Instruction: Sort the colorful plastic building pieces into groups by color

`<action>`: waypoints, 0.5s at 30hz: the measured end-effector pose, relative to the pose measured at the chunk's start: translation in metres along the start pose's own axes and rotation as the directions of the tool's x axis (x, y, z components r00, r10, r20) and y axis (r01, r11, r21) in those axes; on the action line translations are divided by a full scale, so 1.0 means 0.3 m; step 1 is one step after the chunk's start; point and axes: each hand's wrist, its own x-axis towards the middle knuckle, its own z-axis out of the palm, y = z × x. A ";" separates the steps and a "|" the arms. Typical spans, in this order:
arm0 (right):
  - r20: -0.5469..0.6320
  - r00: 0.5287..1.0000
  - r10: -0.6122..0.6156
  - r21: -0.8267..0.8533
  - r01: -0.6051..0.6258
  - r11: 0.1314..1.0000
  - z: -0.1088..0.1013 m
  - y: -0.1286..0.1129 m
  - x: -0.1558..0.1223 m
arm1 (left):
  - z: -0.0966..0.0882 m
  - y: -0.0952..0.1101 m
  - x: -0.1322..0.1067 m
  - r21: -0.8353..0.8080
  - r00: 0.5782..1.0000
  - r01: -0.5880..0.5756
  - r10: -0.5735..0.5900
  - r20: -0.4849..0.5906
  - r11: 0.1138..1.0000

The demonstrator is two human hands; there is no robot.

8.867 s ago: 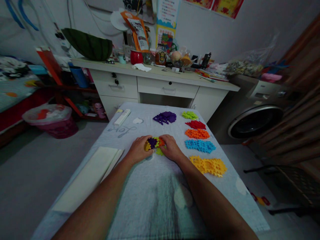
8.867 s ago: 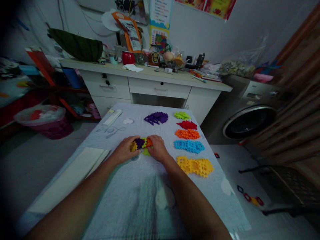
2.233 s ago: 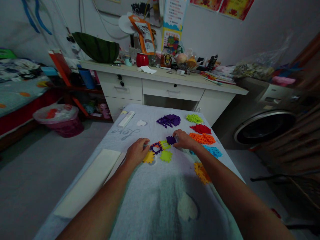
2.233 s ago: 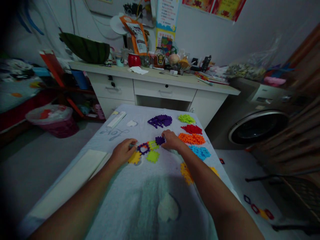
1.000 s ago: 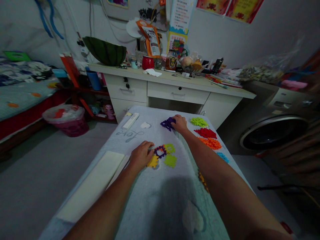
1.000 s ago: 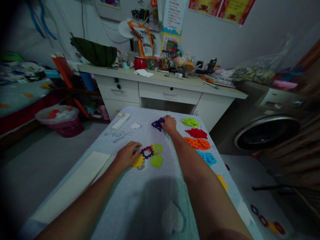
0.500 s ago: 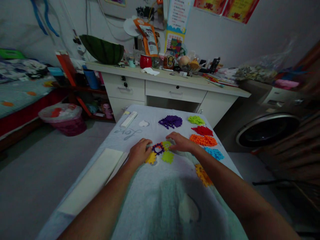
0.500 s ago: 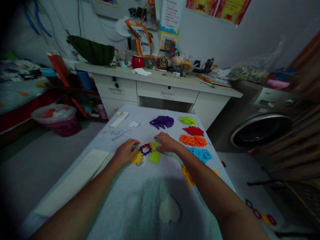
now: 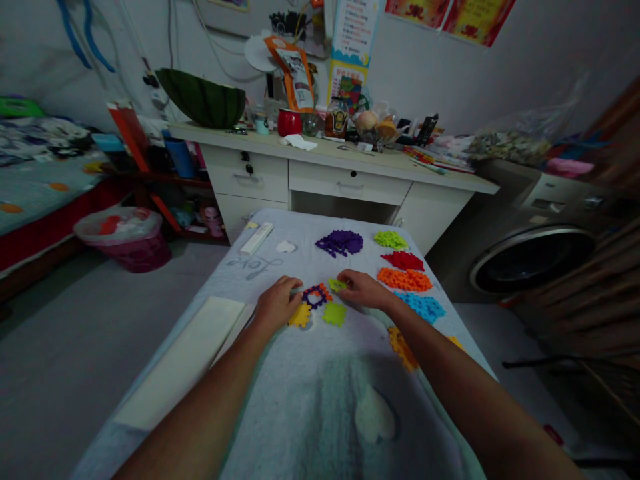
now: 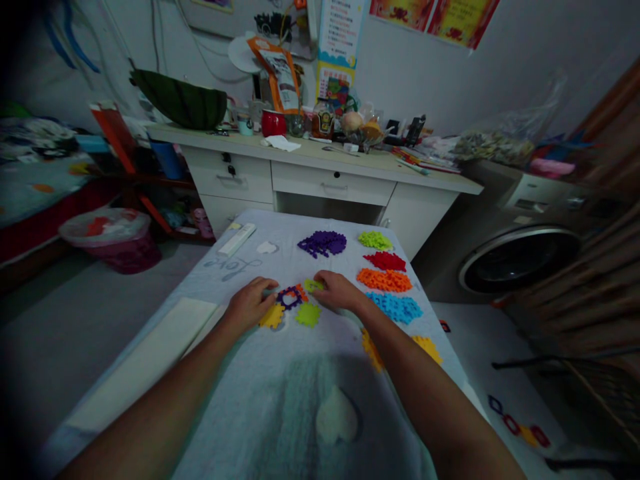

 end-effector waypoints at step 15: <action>-0.113 0.984 0.141 -0.283 -0.168 0.944 -0.048 0.042 -0.033 | -0.002 0.003 0.003 0.025 1.000 0.013 -0.013 0.015 1.000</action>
